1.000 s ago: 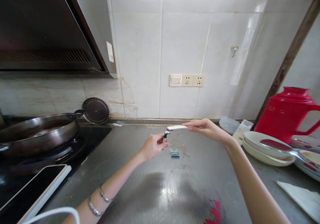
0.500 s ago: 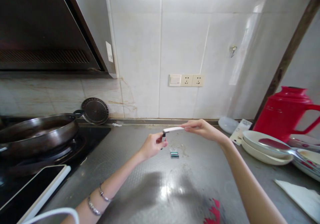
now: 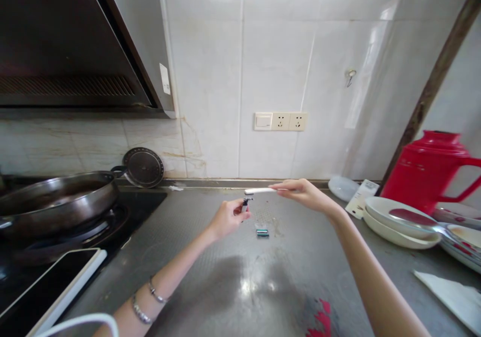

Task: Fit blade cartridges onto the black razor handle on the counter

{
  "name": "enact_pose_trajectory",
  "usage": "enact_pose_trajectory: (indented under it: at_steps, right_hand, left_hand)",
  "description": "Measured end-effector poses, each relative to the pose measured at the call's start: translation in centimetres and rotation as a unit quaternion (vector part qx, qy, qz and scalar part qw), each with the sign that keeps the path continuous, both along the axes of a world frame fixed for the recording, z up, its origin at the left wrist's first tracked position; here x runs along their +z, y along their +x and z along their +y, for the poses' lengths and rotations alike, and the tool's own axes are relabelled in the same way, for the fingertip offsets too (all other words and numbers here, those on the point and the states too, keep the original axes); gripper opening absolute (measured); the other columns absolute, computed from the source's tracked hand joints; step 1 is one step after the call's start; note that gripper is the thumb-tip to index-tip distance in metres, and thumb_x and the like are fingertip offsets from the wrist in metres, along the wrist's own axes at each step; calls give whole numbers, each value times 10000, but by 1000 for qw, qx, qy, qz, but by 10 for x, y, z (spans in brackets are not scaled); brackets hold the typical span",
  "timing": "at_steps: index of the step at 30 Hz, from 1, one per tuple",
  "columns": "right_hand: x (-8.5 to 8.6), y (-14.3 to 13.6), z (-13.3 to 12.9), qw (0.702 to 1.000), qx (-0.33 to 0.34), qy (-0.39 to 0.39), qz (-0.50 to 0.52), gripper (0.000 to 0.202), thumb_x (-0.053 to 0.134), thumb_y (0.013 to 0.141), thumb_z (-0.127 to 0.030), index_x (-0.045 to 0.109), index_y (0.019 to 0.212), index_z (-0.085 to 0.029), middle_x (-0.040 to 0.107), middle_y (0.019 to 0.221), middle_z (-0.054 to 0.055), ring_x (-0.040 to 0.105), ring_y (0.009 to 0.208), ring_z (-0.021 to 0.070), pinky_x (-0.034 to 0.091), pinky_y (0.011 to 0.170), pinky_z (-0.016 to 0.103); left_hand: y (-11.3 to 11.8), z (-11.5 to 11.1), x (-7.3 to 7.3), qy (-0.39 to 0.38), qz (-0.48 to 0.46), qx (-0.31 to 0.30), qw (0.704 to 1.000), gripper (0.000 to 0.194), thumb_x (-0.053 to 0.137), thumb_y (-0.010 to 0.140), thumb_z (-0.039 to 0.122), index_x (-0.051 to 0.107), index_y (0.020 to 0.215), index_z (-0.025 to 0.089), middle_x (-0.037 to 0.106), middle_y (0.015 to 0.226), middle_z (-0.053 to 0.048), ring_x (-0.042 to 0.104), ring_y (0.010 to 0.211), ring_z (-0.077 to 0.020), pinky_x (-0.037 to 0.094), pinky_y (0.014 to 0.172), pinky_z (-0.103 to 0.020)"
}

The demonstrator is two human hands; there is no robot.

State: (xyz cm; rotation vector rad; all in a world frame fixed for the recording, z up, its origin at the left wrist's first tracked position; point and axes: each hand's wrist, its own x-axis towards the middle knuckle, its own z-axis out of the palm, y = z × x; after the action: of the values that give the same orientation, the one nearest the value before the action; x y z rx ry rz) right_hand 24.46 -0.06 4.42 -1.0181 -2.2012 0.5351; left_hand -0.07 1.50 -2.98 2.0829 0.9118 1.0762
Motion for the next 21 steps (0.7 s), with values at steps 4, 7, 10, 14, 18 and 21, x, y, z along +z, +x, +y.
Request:
enact_pose_trajectory:
  at_steps: [4,7,10,14,18,21]
  right_hand:
    - [1,-3,-2,1000,-4,20,-4,376,519,817,-434,666,1073,-201,661,1092,57,592,1010,244,441,882,327]
    - [3,-3,-4,999,-24,27,1,377,520,814,-439,670,1067,-204,660,1091,66,585,1019,258,437,885,349]
    - [6,-3,-7,1000,-9,17,11,372,525,812,-437,667,1072,-212,658,1097,61,580,1022,252,434,882,342]
    - [7,-4,-8,1000,2,25,-5,361,527,814,-420,666,1074,-213,682,1025,59,602,940,230,440,840,325]
    - [5,-5,-7,999,-13,35,-5,349,531,817,-407,672,1063,-205,685,1007,64,602,919,216,430,832,307]
    - [6,-6,-9,999,-4,34,-4,355,533,815,-424,676,1055,-204,691,966,61,611,871,206,438,795,294]
  left_hand:
    - [-1,2,-2,3,-1,7,1000,130,580,730,250,605,749,124,565,640,8,512,602,-108,422,600,-204]
    - [-2,4,-3,6,-6,3,1000,120,574,732,238,603,747,123,556,635,10,506,594,-103,419,598,-200]
    - [-2,5,-4,6,-7,2,1000,101,569,728,222,596,734,125,545,632,14,497,595,-100,414,596,-196]
    - [-2,6,-5,14,7,5,1000,95,569,723,215,600,742,127,543,630,18,481,592,-98,405,589,-191]
    - [-1,7,-7,14,16,-1,1000,98,556,735,215,599,746,128,545,641,16,482,607,-97,399,599,-187]
    - [-2,8,-9,17,23,7,1000,116,563,734,229,606,763,126,534,629,20,470,592,-95,392,587,-186]
